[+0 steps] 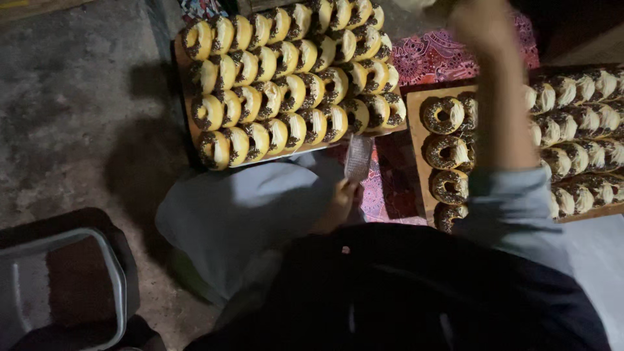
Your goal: The person uses a grater to sprinkle chocolate shavings onto rows of donuts arranged on wooden trays. They work systematically across the trays, moving from one donut to the next.
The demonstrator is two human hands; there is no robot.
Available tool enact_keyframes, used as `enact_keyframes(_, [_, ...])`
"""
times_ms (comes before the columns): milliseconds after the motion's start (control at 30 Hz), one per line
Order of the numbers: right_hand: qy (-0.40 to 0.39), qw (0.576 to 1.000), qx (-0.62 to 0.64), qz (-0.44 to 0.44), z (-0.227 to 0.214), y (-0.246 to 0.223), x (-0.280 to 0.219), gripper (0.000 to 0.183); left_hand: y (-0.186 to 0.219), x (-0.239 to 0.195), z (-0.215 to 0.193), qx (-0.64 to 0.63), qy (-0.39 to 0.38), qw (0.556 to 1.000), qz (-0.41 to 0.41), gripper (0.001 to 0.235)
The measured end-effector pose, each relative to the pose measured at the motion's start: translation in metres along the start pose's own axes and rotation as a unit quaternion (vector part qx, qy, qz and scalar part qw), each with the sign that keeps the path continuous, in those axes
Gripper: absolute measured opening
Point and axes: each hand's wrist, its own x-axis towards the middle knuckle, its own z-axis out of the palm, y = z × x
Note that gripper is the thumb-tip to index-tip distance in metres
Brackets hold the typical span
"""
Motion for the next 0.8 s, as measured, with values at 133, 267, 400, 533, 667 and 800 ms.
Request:
enact_keyframes(133, [-0.030, 0.999, -0.008, -0.020, 0.072, 0.065, -0.066, 0.030, 0.037, 0.055, 0.030, -0.110, 0.005, 0.993, -0.037, 0.035])
enact_keyframes(267, [0.021, 0.991, -0.054, -0.123, 0.123, 0.117, -0.108, 0.040, 0.050, 0.092, 0.043, -0.082, 0.065, 0.993, -0.056, 0.025])
enact_keyframes(400, [0.087, 0.982, -0.118, -0.116, 0.156, 0.156, -0.124, 0.041, 0.042, 0.110, 0.047, -0.056, 0.132, 0.985, -0.098, 0.018])
enact_keyframes(533, [0.122, 0.967, -0.175, -0.139, 0.185, 0.191, -0.118, 0.040, 0.031, 0.112, 0.052, -0.034, 0.145, 0.988, -0.046, 0.019])
enact_keyframes(667, [0.117, 0.974, -0.148, -0.127, 0.205, 0.206, -0.116, 0.032, 0.024, 0.111, 0.052, -0.045, 0.149, 0.988, -0.001, 0.013])
enact_keyframes(800, [0.151, 0.964, -0.171, -0.138, 0.213, 0.213, -0.114, 0.038, 0.006, 0.111, 0.045, -0.045, 0.150, 0.988, -0.013, 0.015])
